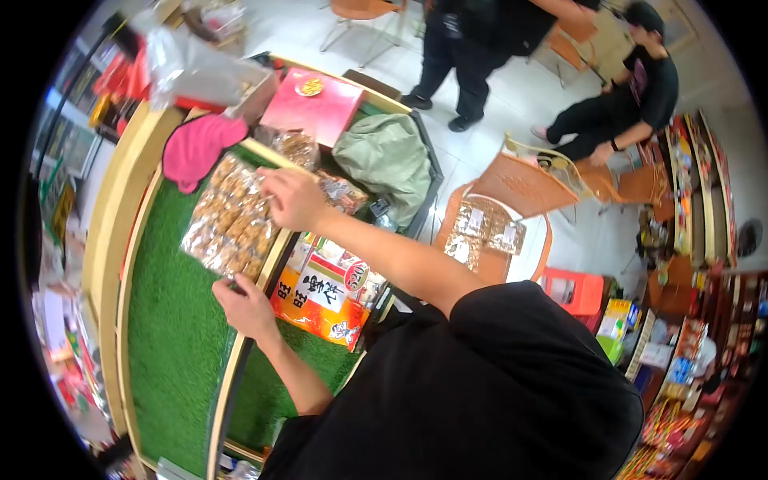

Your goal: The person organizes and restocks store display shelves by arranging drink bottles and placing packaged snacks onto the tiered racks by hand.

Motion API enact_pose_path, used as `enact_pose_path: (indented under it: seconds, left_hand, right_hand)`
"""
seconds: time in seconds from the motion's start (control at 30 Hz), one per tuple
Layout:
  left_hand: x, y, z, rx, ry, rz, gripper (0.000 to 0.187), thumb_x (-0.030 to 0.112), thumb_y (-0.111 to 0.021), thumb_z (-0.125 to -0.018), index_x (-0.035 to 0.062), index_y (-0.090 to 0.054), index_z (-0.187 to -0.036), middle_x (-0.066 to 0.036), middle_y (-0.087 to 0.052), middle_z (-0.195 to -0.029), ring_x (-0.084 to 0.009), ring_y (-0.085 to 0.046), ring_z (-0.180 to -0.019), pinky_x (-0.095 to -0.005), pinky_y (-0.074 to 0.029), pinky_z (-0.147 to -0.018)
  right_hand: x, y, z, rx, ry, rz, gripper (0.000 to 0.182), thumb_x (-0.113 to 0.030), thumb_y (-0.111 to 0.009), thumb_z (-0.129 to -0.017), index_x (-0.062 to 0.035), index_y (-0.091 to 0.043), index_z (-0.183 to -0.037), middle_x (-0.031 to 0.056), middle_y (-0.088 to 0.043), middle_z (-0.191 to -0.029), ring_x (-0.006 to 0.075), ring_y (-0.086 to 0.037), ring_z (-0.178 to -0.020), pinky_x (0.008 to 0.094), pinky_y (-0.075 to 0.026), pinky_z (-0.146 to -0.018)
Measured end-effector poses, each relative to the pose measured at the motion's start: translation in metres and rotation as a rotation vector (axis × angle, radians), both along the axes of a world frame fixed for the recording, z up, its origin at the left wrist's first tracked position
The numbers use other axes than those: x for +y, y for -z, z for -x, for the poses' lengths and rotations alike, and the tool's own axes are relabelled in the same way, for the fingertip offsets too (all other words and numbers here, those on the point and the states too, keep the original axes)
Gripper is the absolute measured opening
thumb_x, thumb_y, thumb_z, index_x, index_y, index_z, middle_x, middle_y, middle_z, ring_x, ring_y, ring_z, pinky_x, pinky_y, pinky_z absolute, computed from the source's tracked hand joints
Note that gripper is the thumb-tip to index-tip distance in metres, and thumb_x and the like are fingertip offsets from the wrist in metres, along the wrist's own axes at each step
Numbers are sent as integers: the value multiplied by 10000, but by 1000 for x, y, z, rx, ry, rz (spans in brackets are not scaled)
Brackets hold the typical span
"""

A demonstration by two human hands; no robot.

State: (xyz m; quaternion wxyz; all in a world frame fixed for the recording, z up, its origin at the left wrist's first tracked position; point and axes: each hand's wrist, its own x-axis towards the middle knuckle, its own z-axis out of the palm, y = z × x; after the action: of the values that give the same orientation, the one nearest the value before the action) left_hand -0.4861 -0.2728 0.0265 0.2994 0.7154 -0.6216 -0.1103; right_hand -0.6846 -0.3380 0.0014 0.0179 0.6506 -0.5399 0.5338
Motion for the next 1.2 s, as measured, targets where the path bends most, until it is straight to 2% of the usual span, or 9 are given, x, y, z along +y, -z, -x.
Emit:
enact_pose_path:
  seconds: [0.5,0.6,0.7,0.73,0.8,0.9,0.93,1.0,1.2]
  left_hand:
    - [14,11,10,-83,-94,82,387,359,-496,-931,-2,-542,-1063,-188,-637,-977,-365,-608,-880,-469,-457,-784]
    - [30,39,6,34,6,208,437,211,-510,-927,-82,-471,-1250,-247,-551,-1204,-361,-559,-1085,-451,-442,-938]
    - [32,67,3,-31,90,294,490,102,-497,-890,-96,-411,-1330,-268,-474,-1322,-379,-478,-1212,-455,-394,-1013]
    - [41,62,5,-225,62,295,509,94,-509,-866,-100,-412,-1326,-276,-475,-1316,-395,-468,-1215,-459,-379,-1026]
    - [35,61,11,-313,-1,299,597,136,-566,-797,-101,-416,-1324,-290,-486,-1290,-422,-462,-1200,-470,-351,-1039]
    - [28,49,44,-313,-264,129,640,200,-582,-777,-89,-425,-1325,-292,-489,-1281,-412,-471,-1186,-481,-353,-1026]
    - [24,53,49,-309,-269,139,640,200,-582,-777,-89,-425,-1325,-292,-489,-1281,-412,-471,-1186,-481,-353,-1026]
    - [12,67,36,-450,-292,210,659,220,-574,-752,-93,-429,-1313,-292,-519,-1242,-421,-501,-1139,-496,-365,-994]
    - [2,40,3,-51,-129,-51,590,120,-546,-746,-46,-452,-1304,-234,-599,-1084,-353,-575,-967,-417,-448,-874]
  right_hand:
    - [77,-15,58,-458,-228,15,218,6,-553,-691,-47,-551,-903,139,-574,-1060,345,-519,-1058,418,-446,-866]
    - [164,81,138,-371,-204,-185,234,-25,-558,-708,-65,-589,-937,128,-557,-979,343,-522,-1003,424,-437,-883]
    - [291,233,233,-327,89,-460,144,-61,-592,-673,-60,-650,-806,153,-630,-908,337,-580,-925,423,-467,-783]
    - [346,241,273,-493,76,-1090,202,-134,-611,-736,-24,-646,-901,162,-598,-827,336,-589,-840,394,-490,-762]
    - [445,321,337,-373,481,-1318,255,-177,-603,-749,-38,-685,-946,185,-683,-886,352,-652,-833,410,-515,-702]
    - [573,407,395,-736,1207,-1281,312,-216,-498,-828,-12,-653,-1005,213,-671,-895,285,-668,-820,403,-521,-600]
    - [615,436,407,-1087,1236,-1137,318,-256,-510,-846,-7,-637,-999,233,-671,-888,388,-653,-786,451,-521,-693]
    - [638,354,417,-1649,1149,-898,129,-121,-489,-813,-31,-580,-806,89,-522,-603,175,-490,-434,344,-401,-355]
    - [662,381,393,-1597,1159,-1032,187,-120,-477,-821,25,-574,-892,135,-590,-674,222,-586,-521,354,-459,-392]
